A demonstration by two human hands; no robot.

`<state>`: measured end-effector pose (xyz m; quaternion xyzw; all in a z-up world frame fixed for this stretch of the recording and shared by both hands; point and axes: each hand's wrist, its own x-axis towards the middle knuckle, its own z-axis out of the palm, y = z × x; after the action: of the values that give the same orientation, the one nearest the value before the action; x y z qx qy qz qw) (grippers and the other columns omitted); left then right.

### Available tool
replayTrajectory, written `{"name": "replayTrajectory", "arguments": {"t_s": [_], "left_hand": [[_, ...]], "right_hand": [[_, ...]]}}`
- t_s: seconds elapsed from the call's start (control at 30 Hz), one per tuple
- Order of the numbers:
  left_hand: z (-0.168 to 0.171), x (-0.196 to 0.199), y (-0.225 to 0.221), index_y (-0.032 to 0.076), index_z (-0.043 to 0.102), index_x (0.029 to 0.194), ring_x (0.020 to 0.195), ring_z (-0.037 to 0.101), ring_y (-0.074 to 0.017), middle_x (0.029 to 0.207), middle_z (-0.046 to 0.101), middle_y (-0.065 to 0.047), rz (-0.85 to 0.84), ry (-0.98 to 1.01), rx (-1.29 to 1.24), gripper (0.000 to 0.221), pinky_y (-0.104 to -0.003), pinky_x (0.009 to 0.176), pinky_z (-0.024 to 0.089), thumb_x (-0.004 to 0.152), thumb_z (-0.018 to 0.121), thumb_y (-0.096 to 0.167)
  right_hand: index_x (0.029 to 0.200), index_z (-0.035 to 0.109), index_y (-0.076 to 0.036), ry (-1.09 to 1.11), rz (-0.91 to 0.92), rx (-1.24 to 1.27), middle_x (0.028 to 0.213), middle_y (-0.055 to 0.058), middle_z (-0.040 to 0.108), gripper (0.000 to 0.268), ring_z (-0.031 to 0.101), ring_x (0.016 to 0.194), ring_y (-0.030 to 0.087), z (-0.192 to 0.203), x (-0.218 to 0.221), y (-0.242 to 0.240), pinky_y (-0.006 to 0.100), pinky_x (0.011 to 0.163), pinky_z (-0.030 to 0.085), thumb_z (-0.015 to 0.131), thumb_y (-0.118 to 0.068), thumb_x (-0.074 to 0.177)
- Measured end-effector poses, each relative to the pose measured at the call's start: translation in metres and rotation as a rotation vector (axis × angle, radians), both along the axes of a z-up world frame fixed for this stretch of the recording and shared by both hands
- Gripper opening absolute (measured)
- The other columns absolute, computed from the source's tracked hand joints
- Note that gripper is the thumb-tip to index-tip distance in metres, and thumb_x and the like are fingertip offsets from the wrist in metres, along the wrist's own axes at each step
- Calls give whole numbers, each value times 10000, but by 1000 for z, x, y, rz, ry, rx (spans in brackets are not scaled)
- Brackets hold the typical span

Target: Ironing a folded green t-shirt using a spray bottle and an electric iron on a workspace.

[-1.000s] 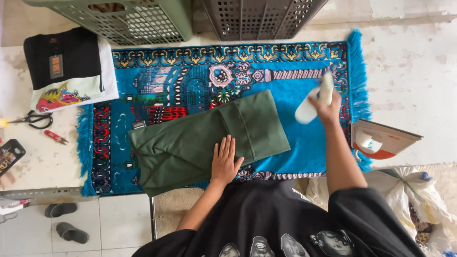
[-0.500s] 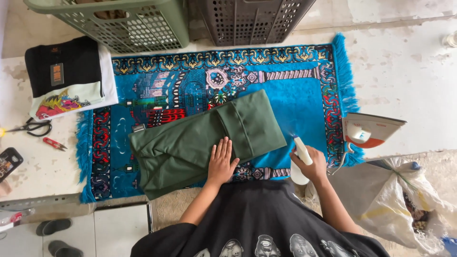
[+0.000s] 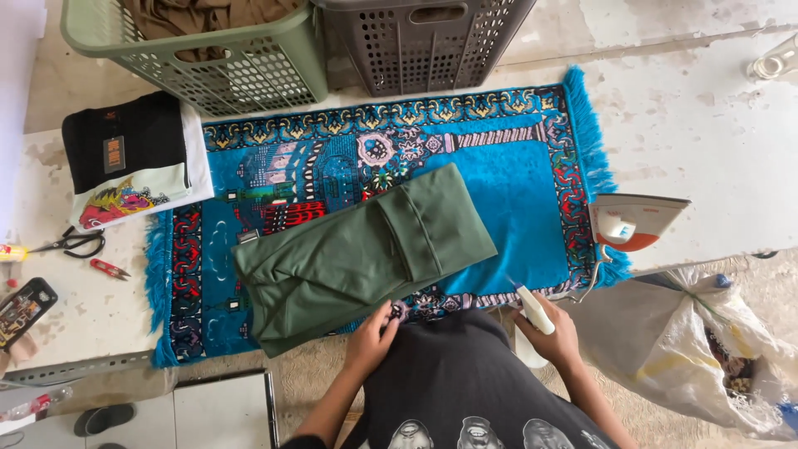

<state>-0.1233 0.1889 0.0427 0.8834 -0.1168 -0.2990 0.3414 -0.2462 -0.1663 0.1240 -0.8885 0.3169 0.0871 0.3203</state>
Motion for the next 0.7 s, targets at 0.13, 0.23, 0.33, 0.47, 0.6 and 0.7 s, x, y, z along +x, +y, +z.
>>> {"name": "replayTrajectory", "arguments": {"t_s": [0.13, 0.23, 0.33, 0.47, 0.6, 0.7], "left_hand": [[-4, -36, 34, 186, 590, 1411, 1185, 677, -174, 1351, 679, 6, -20, 91, 41, 572, -377, 874, 570, 996, 402, 531], [-28, -52, 41, 245, 527, 1468, 1167, 683, -232, 1402, 646, 25, -4, 225, 131, 549, -389, 848, 574, 1008, 414, 523], [-57, -60, 39, 184, 614, 1366, 1227, 622, -253, 1343, 665, -31, 20, 33, 47, 433, -433, 935, 536, 1020, 496, 415], [-72, -55, 34, 182, 636, 1347, 1147, 678, -279, 1329, 684, -34, 66, -76, -46, 374, -434, 837, 566, 1029, 506, 329], [-70, -49, 42, 213, 658, 1327, 1197, 657, -252, 1332, 691, -6, 96, -72, -34, 386, -418, 872, 553, 1015, 504, 380], [-73, -49, 59, 239, 650, 1322, 1034, 708, -291, 1252, 718, -13, 90, -41, 39, 383, -429, 763, 554, 1016, 478, 392]], "right_hand": [[853, 574, -219, -50, -53, -66, 744, 30, 683, 287, 649, 680, 271, -6, 16, 7, 427, 603, 477, 664, -491, 863], [1176, 678, -271, -54, -80, -45, 990, -6, 759, 394, 712, 889, 298, -7, 36, 11, 482, 714, 529, 645, -502, 858], [997, 747, -201, -250, -46, -107, 1071, 18, 773, 251, 730, 928, 240, -16, 46, 13, 443, 696, 538, 689, -407, 867], [1058, 722, -209, -277, -6, -72, 1027, 16, 747, 267, 700, 863, 234, -19, 58, 13, 423, 653, 525, 692, -376, 852], [774, 604, -202, -88, 49, -158, 738, -12, 656, 257, 617, 634, 228, -12, 57, 16, 438, 512, 455, 629, -416, 914], [854, 641, -213, 184, 28, -114, 754, 58, 724, 242, 681, 688, 328, -26, 37, 9, 479, 602, 497, 638, -454, 867]]}}
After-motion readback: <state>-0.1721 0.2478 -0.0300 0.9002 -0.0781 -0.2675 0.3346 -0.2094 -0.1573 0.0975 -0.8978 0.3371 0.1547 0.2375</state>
